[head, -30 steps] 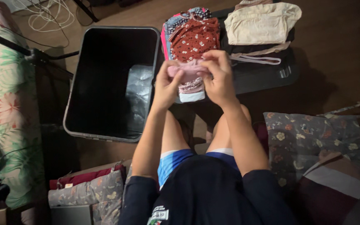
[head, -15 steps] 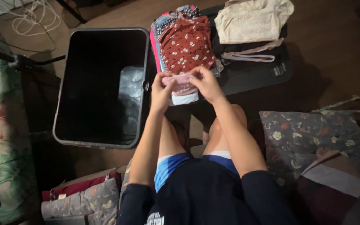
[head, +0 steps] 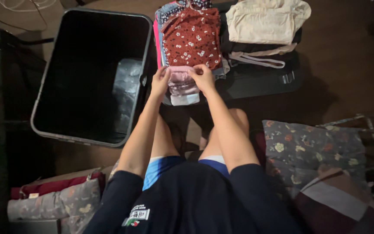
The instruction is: The person sorts and packs clothes into a black storage bin, handling items such as underwear, shorts, and t-shirts by hand and placing them inside.
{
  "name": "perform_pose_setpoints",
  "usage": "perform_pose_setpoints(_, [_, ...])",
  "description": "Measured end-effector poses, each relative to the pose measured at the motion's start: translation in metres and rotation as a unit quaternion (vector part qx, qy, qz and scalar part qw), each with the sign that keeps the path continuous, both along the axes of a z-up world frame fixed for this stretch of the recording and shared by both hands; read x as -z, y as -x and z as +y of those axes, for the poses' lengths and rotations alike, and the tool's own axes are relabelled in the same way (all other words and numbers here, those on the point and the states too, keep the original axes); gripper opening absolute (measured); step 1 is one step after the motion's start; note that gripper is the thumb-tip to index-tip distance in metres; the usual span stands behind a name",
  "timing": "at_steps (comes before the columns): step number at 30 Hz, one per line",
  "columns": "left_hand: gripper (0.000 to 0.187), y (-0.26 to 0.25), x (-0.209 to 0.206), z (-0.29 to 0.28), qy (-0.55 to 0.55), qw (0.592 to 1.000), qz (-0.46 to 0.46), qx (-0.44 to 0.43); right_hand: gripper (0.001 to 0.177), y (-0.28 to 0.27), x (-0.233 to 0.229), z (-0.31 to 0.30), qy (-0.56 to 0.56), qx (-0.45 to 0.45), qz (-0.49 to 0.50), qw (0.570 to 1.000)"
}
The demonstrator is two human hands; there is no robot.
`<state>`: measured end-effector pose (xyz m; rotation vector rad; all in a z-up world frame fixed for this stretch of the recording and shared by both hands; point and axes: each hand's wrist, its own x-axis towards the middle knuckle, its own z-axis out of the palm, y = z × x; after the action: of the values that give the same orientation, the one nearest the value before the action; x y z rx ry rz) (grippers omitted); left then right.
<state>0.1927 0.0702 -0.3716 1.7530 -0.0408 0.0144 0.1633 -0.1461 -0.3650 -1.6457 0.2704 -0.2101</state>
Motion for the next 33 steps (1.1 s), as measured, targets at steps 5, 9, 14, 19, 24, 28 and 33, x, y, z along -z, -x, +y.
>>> perform_pose_setpoints(5, [0.064,0.030,0.014,0.027,0.247,0.939,0.217,-0.099,0.057,0.056,-0.091,0.001,0.215,0.003,-0.182,0.959])
perform_pose_setpoints(9, [0.062,0.063,0.017,0.010,0.191,0.957,0.193,-0.107,0.067,0.074,-0.142,0.010,0.382,-0.036,-0.257,0.887])
perform_pose_setpoints(14, [0.063,0.091,0.013,-0.019,0.189,0.955,0.169,-0.154,0.056,0.063,-0.123,0.014,0.394,-0.085,-0.186,0.896])
perform_pose_setpoints(19, [0.065,0.104,0.006,0.022,-0.046,0.982,-0.028,-0.178,0.054,0.062,-0.113,0.016,0.375,-0.087,-0.170,0.907])
perform_pose_setpoints(24, [0.051,0.146,-0.007,0.153,-0.172,0.939,-0.043,-0.294,0.060,0.068,-0.122,0.019,0.375,-0.091,-0.178,0.905])
perform_pose_setpoints(28, [0.062,0.220,-0.009,0.232,-0.434,0.792,-0.038,-0.428,0.067,0.072,-0.123,0.016,0.351,-0.104,-0.173,0.914])
perform_pose_setpoints(33, [0.069,0.221,-0.001,0.249,-0.304,0.834,0.111,-0.448,0.068,0.063,-0.108,0.027,0.320,-0.083,-0.178,0.927])
